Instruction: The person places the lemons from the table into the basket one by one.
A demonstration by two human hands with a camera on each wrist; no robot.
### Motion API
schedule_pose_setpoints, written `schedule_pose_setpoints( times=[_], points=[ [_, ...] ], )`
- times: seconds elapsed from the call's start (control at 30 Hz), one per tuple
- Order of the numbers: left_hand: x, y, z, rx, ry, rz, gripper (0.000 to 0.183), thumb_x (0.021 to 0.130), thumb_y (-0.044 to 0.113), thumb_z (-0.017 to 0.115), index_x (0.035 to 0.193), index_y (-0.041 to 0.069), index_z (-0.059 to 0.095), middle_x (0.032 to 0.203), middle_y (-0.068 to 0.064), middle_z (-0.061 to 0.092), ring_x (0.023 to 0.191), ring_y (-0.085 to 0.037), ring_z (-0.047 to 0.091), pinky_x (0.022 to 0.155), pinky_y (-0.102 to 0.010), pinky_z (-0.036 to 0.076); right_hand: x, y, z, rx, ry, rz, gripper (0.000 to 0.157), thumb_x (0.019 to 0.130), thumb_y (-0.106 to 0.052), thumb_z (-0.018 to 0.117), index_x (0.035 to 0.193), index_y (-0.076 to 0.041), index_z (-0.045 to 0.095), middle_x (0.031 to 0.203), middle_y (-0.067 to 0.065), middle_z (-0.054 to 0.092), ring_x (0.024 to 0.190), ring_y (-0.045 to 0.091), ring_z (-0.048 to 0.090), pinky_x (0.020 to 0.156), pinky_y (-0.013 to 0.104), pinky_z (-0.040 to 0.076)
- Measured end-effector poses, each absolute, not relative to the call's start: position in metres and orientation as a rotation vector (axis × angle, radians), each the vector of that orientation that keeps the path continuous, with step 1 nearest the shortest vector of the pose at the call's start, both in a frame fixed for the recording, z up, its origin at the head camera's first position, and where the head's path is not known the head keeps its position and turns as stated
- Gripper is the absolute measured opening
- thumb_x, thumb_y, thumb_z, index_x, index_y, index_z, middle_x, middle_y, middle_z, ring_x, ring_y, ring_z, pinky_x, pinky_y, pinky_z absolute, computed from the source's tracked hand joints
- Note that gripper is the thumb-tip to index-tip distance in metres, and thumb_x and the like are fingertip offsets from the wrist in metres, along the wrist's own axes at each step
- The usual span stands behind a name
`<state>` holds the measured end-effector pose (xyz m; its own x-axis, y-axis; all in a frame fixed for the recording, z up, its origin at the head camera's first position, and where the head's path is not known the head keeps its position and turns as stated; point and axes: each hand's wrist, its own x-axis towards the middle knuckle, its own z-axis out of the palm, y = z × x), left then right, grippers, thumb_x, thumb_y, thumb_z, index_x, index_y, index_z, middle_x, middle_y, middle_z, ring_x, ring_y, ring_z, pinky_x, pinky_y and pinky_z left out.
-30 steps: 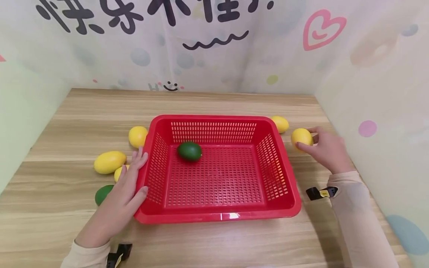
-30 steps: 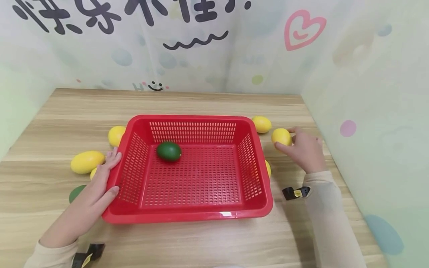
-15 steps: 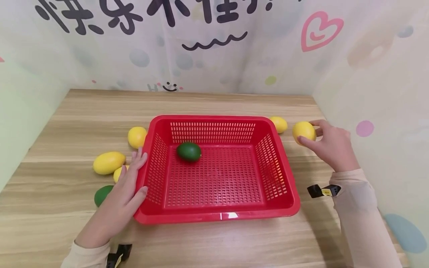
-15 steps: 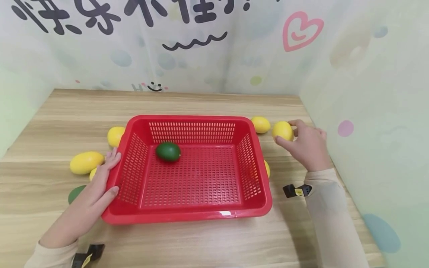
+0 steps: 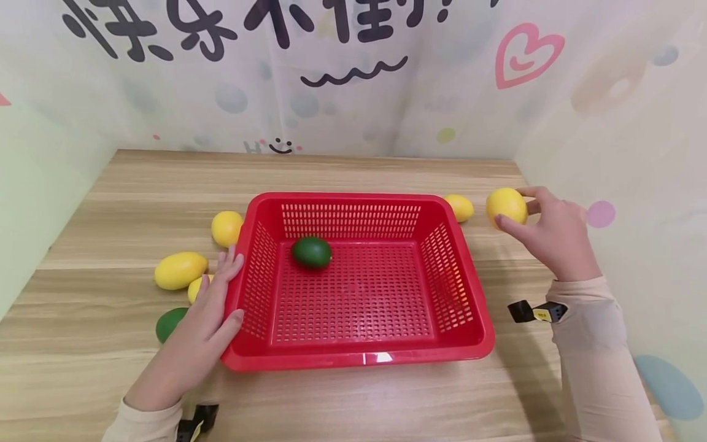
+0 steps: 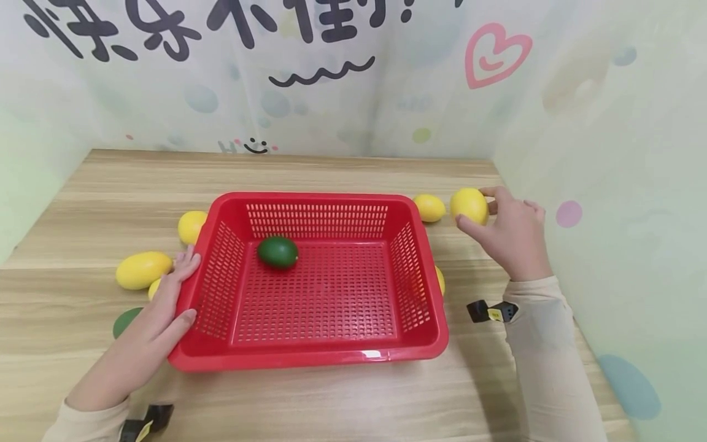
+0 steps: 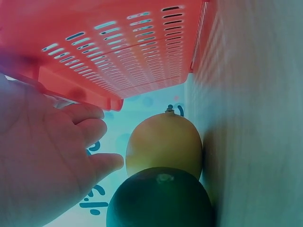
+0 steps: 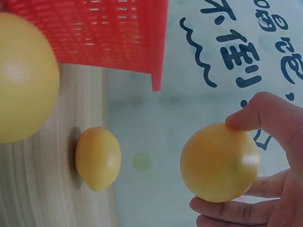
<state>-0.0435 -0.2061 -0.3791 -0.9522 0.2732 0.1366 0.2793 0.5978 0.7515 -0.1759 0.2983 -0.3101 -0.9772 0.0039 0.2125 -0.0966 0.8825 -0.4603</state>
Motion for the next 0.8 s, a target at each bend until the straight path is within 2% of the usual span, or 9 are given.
schedule_pose_setpoints(
  times=[0.17,0.27,0.4,0.8],
  points=[
    [-0.044,-0.206,-0.381,-0.488,-2.799,-1.304,0.08,0.1,0.007,0.053,0.167,0.015,0.011,0.173,-0.01,0.009,0.158,-0.034,0.001,0.126,-0.053,-0.002,-0.174,0.292,-0.304,0.084,-2.814,0.741,0.062,0.093,-0.036,0.073,0.14,0.001,0.055,0.115,0.033,0.065,0.111,0.052,0.047,0.089,0.059,0.032],
    [-0.044,-0.206,-0.381,-0.492,-2.794,-1.302,0.08,0.099,0.006,0.053,0.166,0.014,0.011,0.173,-0.01,0.008,0.158,-0.034,0.001,0.126,-0.054,-0.002,-0.174,0.288,-0.3,0.124,-2.798,0.735,0.063,0.092,-0.035,0.074,0.14,0.001,0.056,0.114,0.034,0.065,0.109,0.051,0.05,0.098,0.061,0.03],
    [-0.044,-0.206,-0.382,-0.497,-2.791,-1.305,0.079,0.099,0.006,0.053,0.166,0.013,0.012,0.173,-0.008,0.007,0.159,-0.034,0.0,0.126,-0.055,-0.002,-0.173,0.283,-0.295,0.182,-2.77,0.715,0.062,0.091,-0.034,0.075,0.137,0.003,0.057,0.112,0.033,0.066,0.103,0.046,0.058,0.112,0.061,0.02],
    [-0.045,-0.206,-0.385,-0.523,-2.763,-1.284,0.078,0.1,0.005,0.052,0.166,0.014,0.012,0.173,-0.007,0.007,0.159,-0.034,0.001,0.127,-0.049,-0.003,-0.17,0.265,-0.281,0.244,-2.684,0.7,0.059,0.088,-0.032,0.078,0.133,0.002,0.061,0.107,0.03,0.069,0.099,0.04,0.063,0.114,0.057,0.019]
  ],
)
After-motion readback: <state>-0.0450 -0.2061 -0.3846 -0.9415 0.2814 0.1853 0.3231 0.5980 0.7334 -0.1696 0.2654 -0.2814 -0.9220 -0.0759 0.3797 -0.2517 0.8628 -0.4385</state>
